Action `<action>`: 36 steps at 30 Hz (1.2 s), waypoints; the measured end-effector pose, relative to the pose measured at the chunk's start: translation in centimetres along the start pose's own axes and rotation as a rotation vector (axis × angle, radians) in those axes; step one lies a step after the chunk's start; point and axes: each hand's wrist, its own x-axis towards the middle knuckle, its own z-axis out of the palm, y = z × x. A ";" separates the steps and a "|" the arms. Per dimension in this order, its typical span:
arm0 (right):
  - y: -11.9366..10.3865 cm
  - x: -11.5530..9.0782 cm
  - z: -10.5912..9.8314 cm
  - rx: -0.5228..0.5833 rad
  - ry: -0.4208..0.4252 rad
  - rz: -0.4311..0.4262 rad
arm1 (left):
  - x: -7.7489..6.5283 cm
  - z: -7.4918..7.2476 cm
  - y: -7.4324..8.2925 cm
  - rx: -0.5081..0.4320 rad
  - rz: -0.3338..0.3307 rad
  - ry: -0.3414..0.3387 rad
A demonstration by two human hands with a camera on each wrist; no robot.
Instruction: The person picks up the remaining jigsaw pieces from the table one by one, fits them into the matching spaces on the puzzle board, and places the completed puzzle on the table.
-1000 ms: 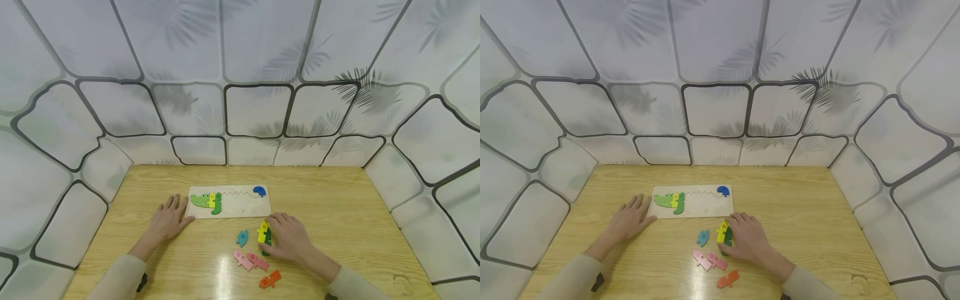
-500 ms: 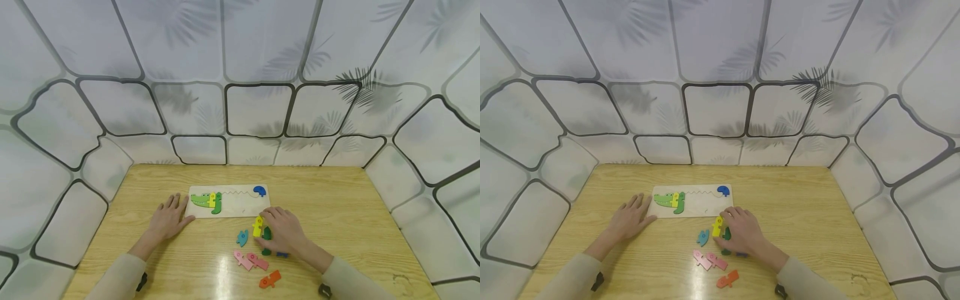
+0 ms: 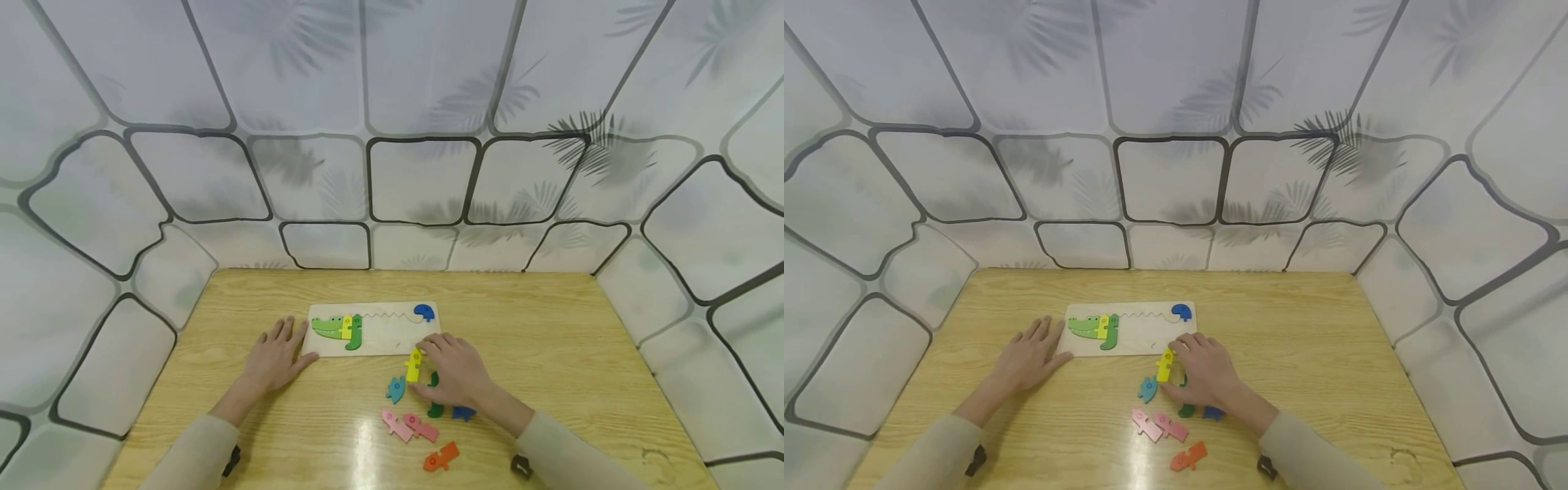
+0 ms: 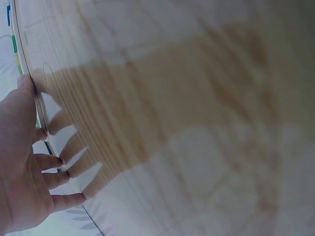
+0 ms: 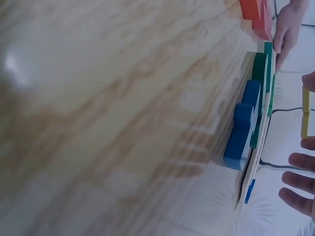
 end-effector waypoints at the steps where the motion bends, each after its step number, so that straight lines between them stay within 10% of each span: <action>1: 0.0 0.1 0.0 0.002 0.000 -0.003 | 0.0 0.0 0.0 0.001 0.000 0.000; 36: 1.3 3.2 1.5 0.041 -0.023 -0.122 | 0.0 0.0 0.0 0.008 0.003 0.001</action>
